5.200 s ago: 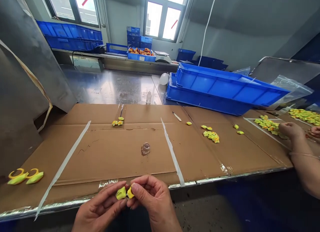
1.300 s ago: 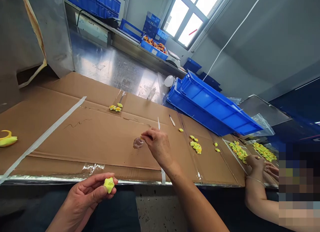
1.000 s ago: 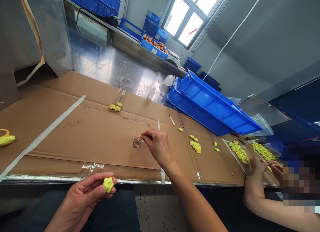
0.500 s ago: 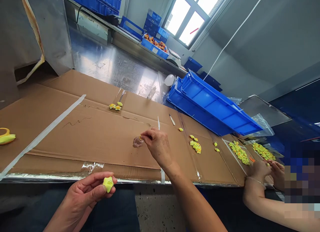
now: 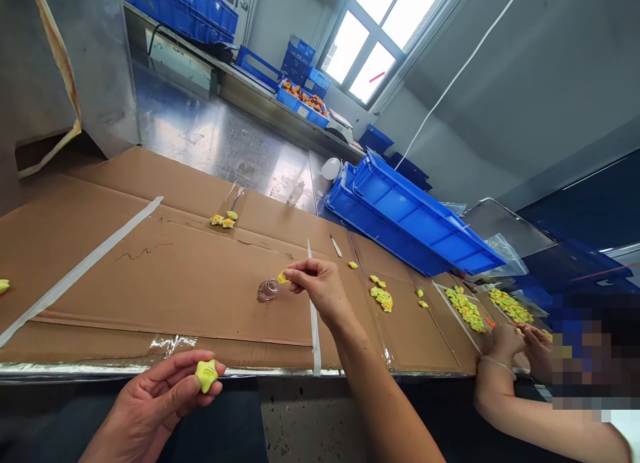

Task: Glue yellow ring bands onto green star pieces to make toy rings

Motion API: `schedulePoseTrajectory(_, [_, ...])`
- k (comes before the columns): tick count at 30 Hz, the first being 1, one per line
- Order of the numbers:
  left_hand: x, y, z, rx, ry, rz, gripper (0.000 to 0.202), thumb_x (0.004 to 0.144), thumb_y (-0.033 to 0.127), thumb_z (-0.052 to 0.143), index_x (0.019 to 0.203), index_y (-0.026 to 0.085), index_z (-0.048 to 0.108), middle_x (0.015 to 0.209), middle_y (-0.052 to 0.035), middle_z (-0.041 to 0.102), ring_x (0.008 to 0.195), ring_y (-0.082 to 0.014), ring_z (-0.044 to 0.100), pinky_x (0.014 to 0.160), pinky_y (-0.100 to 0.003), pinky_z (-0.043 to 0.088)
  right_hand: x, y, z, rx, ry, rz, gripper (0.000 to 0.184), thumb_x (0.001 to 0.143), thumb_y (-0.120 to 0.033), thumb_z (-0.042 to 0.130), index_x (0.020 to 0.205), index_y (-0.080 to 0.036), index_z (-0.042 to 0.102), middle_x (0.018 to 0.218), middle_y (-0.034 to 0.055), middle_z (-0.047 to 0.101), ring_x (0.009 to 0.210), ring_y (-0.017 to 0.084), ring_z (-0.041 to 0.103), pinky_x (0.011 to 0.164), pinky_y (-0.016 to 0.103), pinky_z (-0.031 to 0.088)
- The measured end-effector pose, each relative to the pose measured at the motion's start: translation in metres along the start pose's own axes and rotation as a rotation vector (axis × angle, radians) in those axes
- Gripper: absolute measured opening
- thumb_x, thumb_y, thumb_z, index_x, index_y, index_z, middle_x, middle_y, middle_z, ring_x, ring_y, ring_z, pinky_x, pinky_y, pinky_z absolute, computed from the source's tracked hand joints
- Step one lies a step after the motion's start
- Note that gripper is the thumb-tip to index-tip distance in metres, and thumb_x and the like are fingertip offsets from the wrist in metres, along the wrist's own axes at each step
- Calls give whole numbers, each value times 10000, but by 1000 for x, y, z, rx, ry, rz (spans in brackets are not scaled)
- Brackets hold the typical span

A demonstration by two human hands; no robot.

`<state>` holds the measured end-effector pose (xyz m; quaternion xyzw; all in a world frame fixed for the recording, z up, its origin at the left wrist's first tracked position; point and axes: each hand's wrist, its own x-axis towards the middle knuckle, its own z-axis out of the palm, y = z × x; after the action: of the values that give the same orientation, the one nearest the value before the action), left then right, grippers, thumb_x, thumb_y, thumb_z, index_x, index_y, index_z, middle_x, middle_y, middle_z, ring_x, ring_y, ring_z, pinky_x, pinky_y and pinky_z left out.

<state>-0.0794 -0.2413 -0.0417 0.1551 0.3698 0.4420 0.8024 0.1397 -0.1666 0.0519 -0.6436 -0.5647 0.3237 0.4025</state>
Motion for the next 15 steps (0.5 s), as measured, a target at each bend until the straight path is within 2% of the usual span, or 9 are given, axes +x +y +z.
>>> schedulePoseTrajectory(6, [0, -1, -1, -1, -30, 3, 310, 533, 295, 860, 795, 161, 765, 812, -105, 776, 698, -204, 707, 661, -226, 558, 4, 11, 1, 77, 18, 30, 301, 668, -416, 763, 706, -121, 720, 546, 20, 623, 511, 118, 537, 518, 241, 447])
schedulePoseTrajectory(15, [1, 1, -3, -17, -45, -23, 316, 531, 265, 865, 800, 147, 748, 786, -100, 775, 658, -179, 702, 637, -211, 551, 6, 22, 5, 47, 34, 53, 277, 628, -388, 792, 702, -130, 723, 552, 11, 623, 516, 122, 536, 530, 247, 446])
